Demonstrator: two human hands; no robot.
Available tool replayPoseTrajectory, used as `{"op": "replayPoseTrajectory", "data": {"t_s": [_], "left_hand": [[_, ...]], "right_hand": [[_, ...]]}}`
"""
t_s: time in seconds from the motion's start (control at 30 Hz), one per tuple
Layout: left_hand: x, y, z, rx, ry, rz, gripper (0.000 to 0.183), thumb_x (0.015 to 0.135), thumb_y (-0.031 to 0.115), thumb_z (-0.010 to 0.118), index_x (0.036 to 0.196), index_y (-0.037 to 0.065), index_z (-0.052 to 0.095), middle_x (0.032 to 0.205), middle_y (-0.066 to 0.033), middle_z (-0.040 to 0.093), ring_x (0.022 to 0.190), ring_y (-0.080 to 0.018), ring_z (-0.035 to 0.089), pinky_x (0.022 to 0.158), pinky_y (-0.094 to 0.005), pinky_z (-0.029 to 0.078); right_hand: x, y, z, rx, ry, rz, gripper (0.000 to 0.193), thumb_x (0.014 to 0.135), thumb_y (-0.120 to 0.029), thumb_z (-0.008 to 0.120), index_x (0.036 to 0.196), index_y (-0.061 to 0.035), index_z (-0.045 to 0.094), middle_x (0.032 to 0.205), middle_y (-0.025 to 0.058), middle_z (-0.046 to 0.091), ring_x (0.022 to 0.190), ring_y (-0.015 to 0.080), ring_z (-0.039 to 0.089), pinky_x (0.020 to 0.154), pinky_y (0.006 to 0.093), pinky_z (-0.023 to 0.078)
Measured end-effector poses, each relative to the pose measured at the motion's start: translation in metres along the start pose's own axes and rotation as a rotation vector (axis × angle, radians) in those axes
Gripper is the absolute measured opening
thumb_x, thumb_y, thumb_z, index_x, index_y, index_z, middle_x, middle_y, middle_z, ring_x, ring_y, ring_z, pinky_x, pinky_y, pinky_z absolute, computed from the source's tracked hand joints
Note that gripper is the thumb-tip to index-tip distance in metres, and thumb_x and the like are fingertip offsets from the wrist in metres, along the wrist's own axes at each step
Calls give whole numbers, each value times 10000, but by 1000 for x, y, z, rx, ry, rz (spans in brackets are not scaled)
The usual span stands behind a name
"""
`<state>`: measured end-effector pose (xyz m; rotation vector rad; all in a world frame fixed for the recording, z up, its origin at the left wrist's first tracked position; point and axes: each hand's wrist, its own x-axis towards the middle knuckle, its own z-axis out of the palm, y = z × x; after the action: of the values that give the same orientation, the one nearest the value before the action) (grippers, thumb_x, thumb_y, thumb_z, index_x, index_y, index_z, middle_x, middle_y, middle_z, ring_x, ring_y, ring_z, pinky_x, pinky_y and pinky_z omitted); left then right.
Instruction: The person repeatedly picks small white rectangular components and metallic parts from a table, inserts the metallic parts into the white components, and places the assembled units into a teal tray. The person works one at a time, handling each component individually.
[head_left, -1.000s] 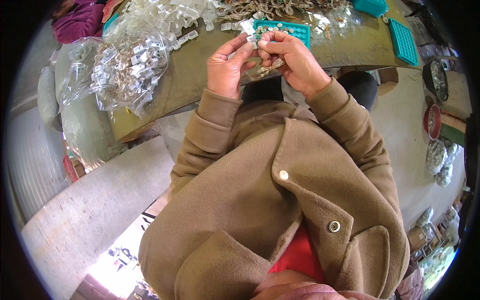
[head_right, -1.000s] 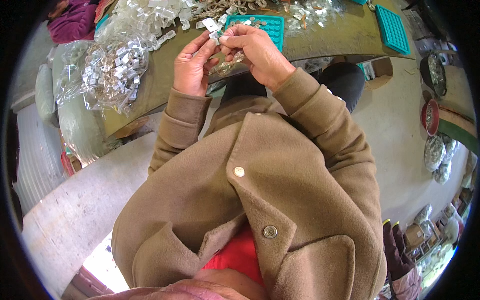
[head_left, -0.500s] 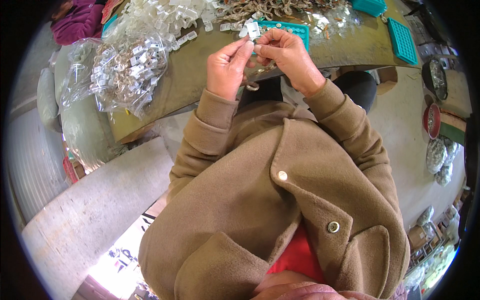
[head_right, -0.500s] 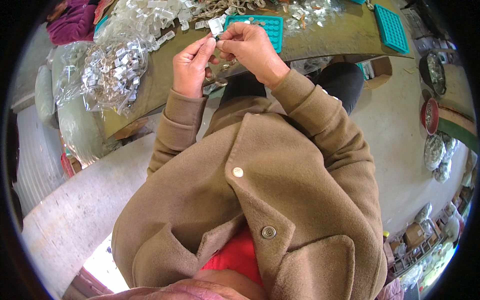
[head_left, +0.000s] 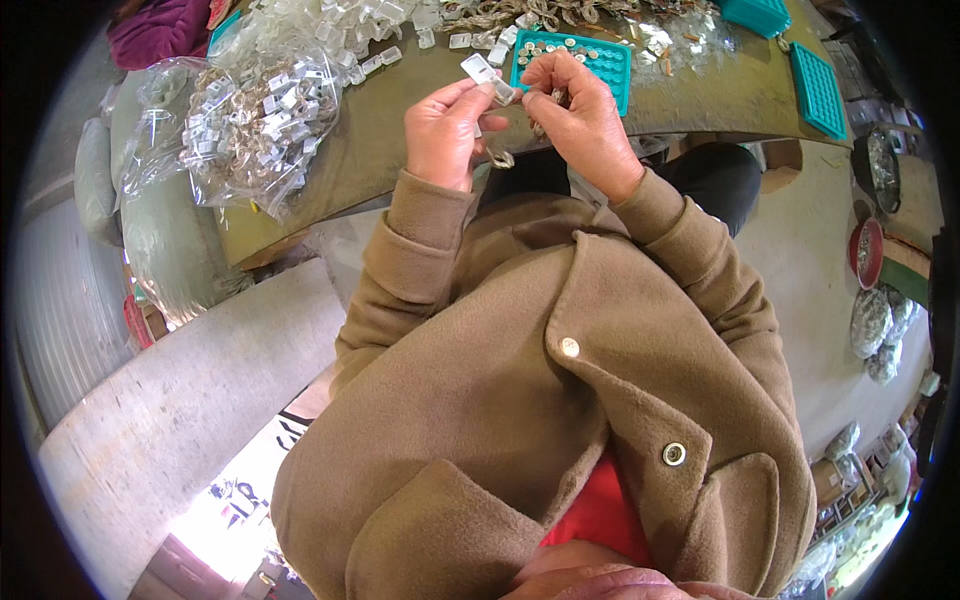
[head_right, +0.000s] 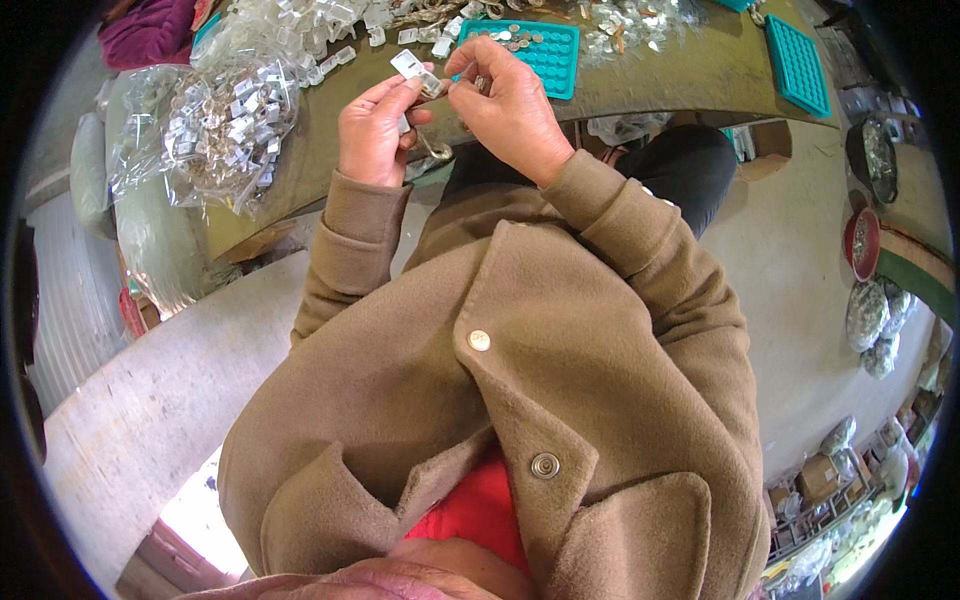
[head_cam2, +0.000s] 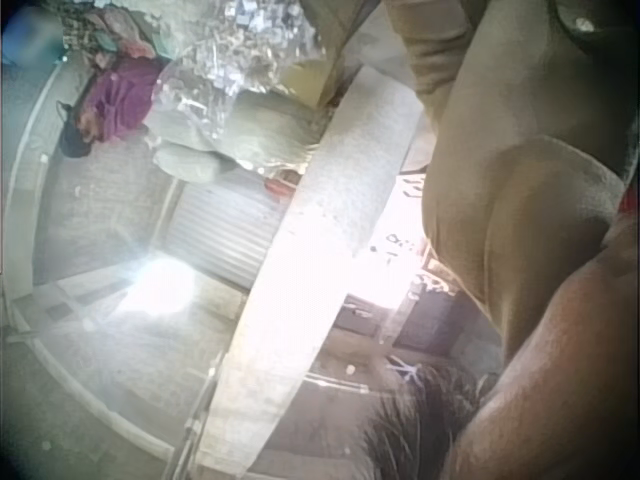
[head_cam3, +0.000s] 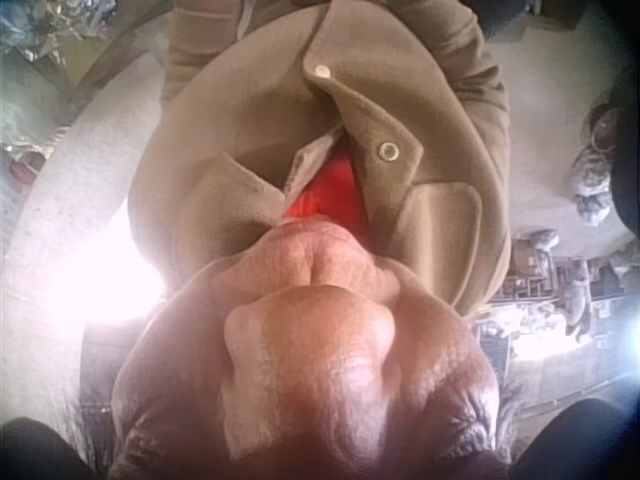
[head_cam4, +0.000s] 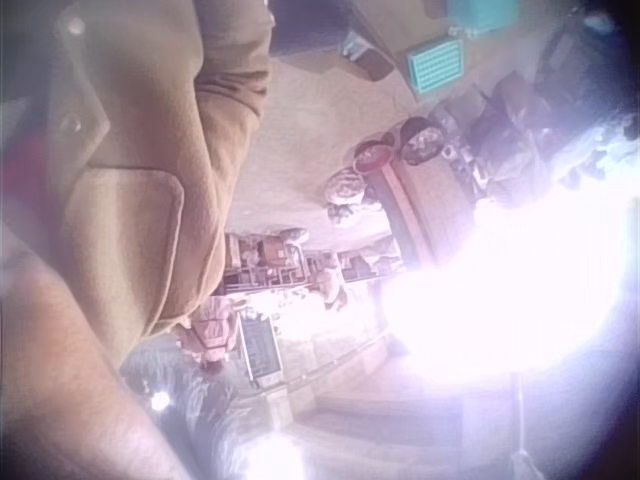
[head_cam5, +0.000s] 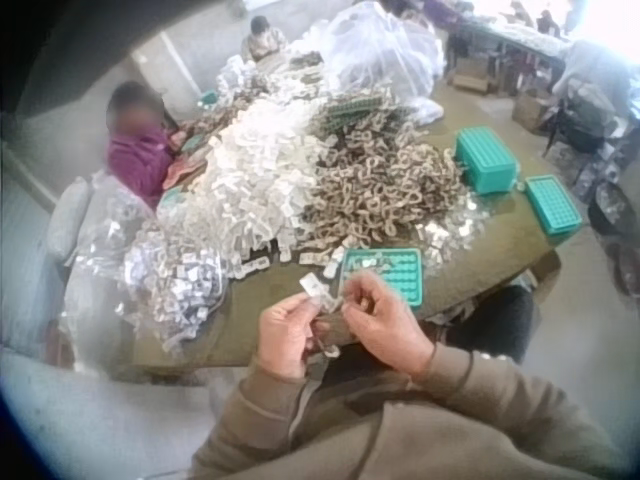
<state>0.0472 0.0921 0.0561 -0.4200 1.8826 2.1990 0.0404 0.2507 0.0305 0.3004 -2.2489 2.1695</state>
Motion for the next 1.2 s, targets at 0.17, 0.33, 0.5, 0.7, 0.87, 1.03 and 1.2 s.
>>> {"op": "replayPoseTrajectory", "data": {"t_s": [0.17,0.33,0.5,0.7,0.87,1.03,1.2], "left_hand": [[1,2,2,-372,-75,-178,253,970,151,561,1177,17,615,1055,-90,699,627,15,486,448,-120,330],[2,-3,6,-398,-40,-129,214,959,159,566,1108,27,644,1025,-93,705,658,6,489,467,-132,329],[9,-6,-2,-716,-97,-345,274,963,135,563,1210,17,565,1173,-126,650,652,8,551,462,-123,412],[15,-13,-5,-1007,-112,-533,291,947,89,581,1223,8,543,1202,-134,635,818,-50,664,498,-128,493],[18,-14,0,-815,-82,-495,286,952,118,600,1214,12,561,1205,-133,632,947,-114,678,561,-132,529],[20,-11,5,-378,-136,-360,274,954,128,599,1201,10,592,1195,-126,645,961,-126,680,626,-168,571],[21,-20,15,-200,-222,-278,191,953,116,579,1123,42,624,1061,-91,698,908,-106,676,636,-191,562]], "right_hand": [[1,2,0,210,34,-41,90,840,17,558,911,-31,531,786,8,527,693,72,480,591,242,422],[-6,-1,3,76,133,-133,121,826,40,573,901,-37,517,797,-4,516,725,73,477,611,236,424],[-3,1,5,208,106,-20,96,855,35,548,896,-40,505,806,11,547,682,71,557,612,225,468],[-1,8,-4,318,47,44,104,867,-14,614,942,-38,545,836,-8,548,727,58,538,616,229,458],[-6,16,-12,63,83,84,129,869,-81,681,952,-25,600,817,0,592,707,64,538,609,241,459],[-10,20,-40,-201,219,52,110,860,-122,696,894,-31,643,792,56,619,673,116,546,620,275,471],[19,28,-76,-605,315,-119,82,856,-130,661,868,-51,677,807,118,657,684,292,638,637,367,516]]}}
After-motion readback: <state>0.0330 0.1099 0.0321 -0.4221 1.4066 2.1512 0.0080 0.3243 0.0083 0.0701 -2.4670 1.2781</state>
